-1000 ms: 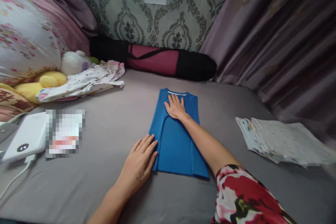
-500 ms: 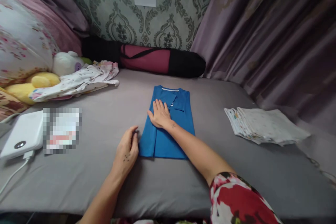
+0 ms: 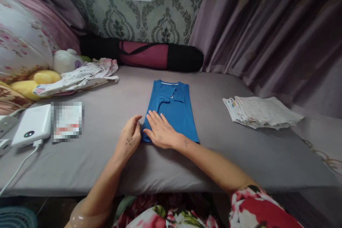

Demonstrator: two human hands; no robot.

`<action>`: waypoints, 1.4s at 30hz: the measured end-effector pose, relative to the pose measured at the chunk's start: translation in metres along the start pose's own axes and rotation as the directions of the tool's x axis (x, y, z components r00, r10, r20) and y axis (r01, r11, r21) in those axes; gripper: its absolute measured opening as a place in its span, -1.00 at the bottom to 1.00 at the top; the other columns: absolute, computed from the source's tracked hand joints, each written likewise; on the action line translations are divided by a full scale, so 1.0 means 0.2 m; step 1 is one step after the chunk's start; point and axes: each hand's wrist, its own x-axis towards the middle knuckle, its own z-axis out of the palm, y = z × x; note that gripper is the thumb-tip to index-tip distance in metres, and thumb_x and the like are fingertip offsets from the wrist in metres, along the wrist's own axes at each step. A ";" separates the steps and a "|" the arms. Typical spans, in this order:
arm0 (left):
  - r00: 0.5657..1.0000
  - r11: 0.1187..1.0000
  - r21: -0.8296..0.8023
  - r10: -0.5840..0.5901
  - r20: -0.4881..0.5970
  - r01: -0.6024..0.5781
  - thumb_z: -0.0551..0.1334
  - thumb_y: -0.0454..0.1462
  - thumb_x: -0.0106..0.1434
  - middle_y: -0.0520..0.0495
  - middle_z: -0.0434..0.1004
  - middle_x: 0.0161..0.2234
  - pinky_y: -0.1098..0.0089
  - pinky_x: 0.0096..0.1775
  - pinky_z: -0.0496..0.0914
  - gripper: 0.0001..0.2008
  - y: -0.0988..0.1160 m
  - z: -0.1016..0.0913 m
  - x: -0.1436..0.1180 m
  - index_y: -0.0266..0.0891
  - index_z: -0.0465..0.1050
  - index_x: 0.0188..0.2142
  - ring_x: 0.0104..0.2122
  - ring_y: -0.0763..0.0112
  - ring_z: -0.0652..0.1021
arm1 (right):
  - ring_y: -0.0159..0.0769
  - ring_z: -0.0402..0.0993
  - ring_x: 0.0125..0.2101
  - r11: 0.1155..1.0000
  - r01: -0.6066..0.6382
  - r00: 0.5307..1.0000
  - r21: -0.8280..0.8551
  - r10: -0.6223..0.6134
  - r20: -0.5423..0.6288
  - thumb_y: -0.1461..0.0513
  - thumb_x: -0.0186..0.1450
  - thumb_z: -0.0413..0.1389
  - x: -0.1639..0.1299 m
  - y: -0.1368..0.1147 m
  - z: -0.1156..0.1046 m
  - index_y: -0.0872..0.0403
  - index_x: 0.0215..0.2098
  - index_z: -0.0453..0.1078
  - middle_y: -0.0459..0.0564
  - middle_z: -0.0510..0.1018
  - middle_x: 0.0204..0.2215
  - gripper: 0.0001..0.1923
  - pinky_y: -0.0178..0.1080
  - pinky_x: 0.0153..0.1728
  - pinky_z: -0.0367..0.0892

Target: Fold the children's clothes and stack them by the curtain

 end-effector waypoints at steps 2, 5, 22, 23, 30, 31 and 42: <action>0.995 0.997 0.034 0.072 0.072 -0.075 -0.05 -0.17 0.35 -0.19 0.54 -0.07 0.19 0.03 0.41 -0.64 0.00 0.01 -0.02 -0.23 0.36 -0.01 -0.07 0.25 0.54 | -0.11 -0.37 0.38 0.999 0.033 0.999 -0.007 -0.033 0.000 -0.03 0.46 -0.27 -0.06 -0.01 -0.01 0.34 0.38 -0.13 0.24 -0.18 0.39 -0.27 0.05 0.35 -0.29; 0.961 0.972 0.053 0.214 0.177 -0.227 -0.06 -0.16 0.36 -0.19 0.52 -0.05 0.20 0.04 0.39 -0.64 -0.02 0.01 -0.04 -0.23 0.35 0.00 -0.06 0.26 0.53 | -0.12 -0.24 0.38 0.994 0.107 0.993 0.013 -0.108 0.053 -0.03 0.46 -0.23 -0.18 0.00 -0.04 0.33 0.37 -0.07 0.25 -0.08 0.38 -0.28 0.00 0.35 -0.18; 0.891 0.868 0.359 0.180 0.417 -0.344 0.07 -0.22 0.26 -0.08 0.45 -0.37 0.32 -0.33 0.32 -0.90 0.15 0.03 -0.04 -0.17 0.30 -0.27 -0.39 0.27 0.48 | -0.19 0.41 -0.22 0.936 -0.321 0.924 -0.144 0.277 -0.263 0.22 0.32 0.06 -0.55 0.21 -0.15 0.09 -0.21 0.36 0.06 0.46 -0.26 -0.88 -0.19 -0.21 0.32; 0.888 0.848 0.396 0.171 0.426 -0.353 0.05 -0.25 0.25 -0.09 0.45 -0.38 0.31 -0.34 0.31 -0.90 0.16 0.03 -0.04 -0.18 0.30 -0.29 -0.40 0.25 0.48 | -0.17 0.40 -0.20 0.930 -0.321 0.926 -0.178 0.269 -0.264 0.25 0.32 0.04 -0.55 0.20 -0.15 0.09 -0.22 0.36 0.07 0.46 -0.26 -0.90 -0.19 -0.21 0.32; 0.872 0.773 0.520 0.087 0.481 -0.364 0.02 -0.31 0.21 -0.09 0.46 -0.46 0.34 -0.42 0.23 -0.85 0.25 0.02 0.04 -0.19 0.35 -0.40 -0.46 0.25 0.48 | -0.18 0.39 -0.23 0.901 -0.316 0.939 -0.296 0.252 -0.234 0.41 0.35 -0.10 -0.58 0.15 -0.18 0.09 -0.24 0.37 0.05 0.45 -0.29 -0.76 -0.20 -0.26 0.31; 0.876 0.801 0.485 0.097 0.472 -0.350 0.03 -0.30 0.20 -0.06 0.47 -0.47 0.37 -0.43 0.23 -0.85 0.26 0.01 0.06 -0.18 0.36 -0.40 -0.48 0.29 0.47 | -0.19 0.39 -0.22 0.910 -0.303 0.941 -0.284 0.240 -0.237 0.41 0.35 -0.11 -0.58 0.15 -0.19 0.09 -0.22 0.37 0.05 0.45 -0.28 -0.75 -0.20 -0.25 0.31; 0.902 0.857 0.343 0.269 0.338 -0.384 -0.06 -0.09 0.37 -0.09 0.46 -0.44 0.34 -0.27 0.38 -0.62 0.15 -0.02 0.17 -0.19 0.44 -0.34 -0.39 0.31 0.48 | -0.13 0.40 0.04 0.957 -0.272 0.909 -0.098 0.223 -0.351 0.18 0.47 -0.23 -0.54 0.29 -0.25 0.08 0.09 0.38 0.14 0.51 0.01 -0.57 -0.06 0.07 0.29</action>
